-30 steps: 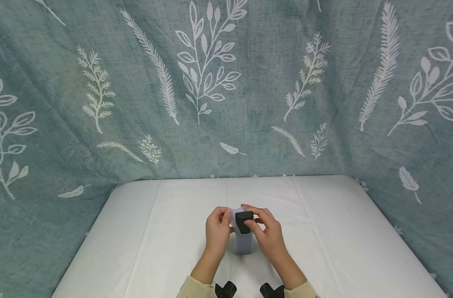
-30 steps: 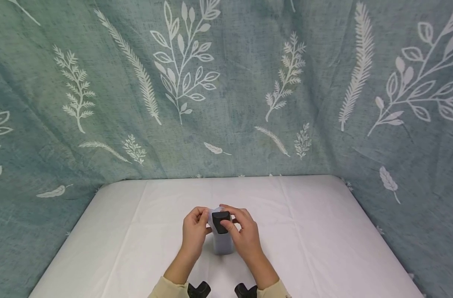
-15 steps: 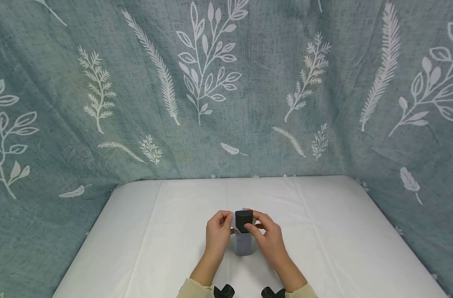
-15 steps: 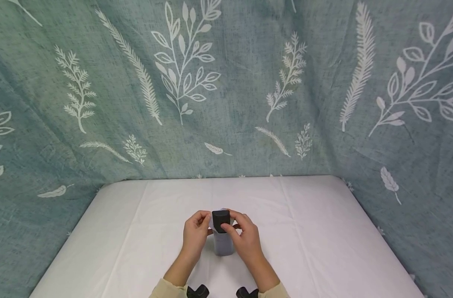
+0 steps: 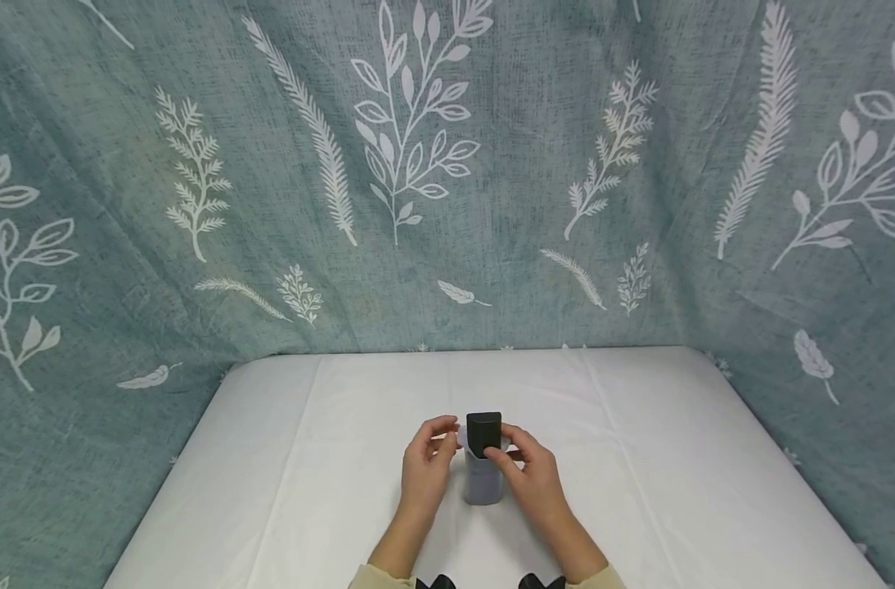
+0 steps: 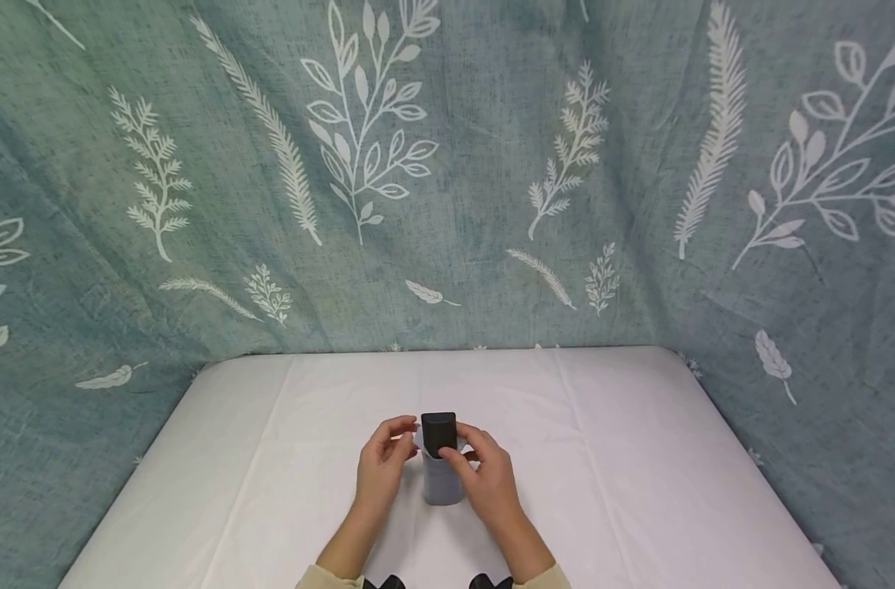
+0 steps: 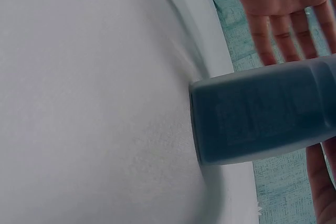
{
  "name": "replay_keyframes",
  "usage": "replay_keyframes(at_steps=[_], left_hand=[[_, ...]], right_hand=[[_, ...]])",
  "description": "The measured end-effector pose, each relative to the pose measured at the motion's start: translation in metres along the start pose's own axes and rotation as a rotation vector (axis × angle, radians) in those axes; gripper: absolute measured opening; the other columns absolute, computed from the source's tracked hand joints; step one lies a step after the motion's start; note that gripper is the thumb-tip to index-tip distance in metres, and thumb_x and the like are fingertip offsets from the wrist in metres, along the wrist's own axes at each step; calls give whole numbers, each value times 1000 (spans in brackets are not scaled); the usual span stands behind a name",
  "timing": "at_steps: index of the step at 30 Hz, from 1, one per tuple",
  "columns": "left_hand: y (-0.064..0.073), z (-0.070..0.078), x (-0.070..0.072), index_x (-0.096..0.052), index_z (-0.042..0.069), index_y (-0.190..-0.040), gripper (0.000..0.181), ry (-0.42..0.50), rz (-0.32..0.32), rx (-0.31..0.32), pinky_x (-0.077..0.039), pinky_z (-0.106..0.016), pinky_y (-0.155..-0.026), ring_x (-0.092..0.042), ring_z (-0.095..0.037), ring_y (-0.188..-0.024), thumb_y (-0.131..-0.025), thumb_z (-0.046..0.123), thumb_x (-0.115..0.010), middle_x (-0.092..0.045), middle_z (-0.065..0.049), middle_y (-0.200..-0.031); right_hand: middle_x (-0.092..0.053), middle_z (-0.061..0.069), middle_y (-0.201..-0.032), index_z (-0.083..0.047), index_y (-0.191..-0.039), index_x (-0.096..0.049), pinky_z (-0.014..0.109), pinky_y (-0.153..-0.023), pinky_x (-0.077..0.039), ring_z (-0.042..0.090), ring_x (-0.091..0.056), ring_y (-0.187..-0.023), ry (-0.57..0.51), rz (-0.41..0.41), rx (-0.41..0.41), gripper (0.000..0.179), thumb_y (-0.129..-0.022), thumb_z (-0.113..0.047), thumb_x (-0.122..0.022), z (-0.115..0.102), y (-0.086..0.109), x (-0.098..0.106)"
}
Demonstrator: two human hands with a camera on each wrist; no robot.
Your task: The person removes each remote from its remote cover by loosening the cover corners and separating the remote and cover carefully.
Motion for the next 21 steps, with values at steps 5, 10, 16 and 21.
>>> replay_keyframes(at_steps=[5,10,16,21], left_hand=[[6,4,1,-69,14,-114,24,-17,-11,-190,-56,-27,-88,-63,-26,-105,-91,10,-71,-68,-7,-117],[9,2,1,-74,19,-102,19,-52,28,-212,-58,-27,-83,-66,-20,-99,-85,11,-78,-73,1,-105],[9,1,1,-76,18,-97,16,-96,54,-227,-58,-26,-82,-66,-13,-91,-84,9,-79,-75,0,-96],[10,1,1,-77,17,-99,15,-133,39,-185,-58,-23,-82,-66,-12,-92,-85,11,-78,-75,-1,-98]], right_hand=[[-76,4,-109,-11,-114,-71,25,-74,-58,6,-68,-98,-6,-19,-29,31,-84,-11,-78,-4,-1,1],[-76,4,-109,-12,-113,-72,25,-73,-58,6,-68,-96,-1,-24,-32,29,-85,-12,-77,-6,0,3],[-76,5,-109,-10,-118,-71,24,-71,-58,2,-65,-92,-8,-42,-47,32,-86,-12,-76,-5,2,5],[-75,4,-108,-11,-126,-67,24,-70,-57,2,-63,-91,1,-85,-62,37,-90,-12,-72,-2,4,11]])
Point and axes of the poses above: each hand's wrist, its own y-axis away from the middle knuckle, its own x-axis out of the back of the hand, z = x × y, the point moved 1 cm from there along -y, towards the middle knuckle
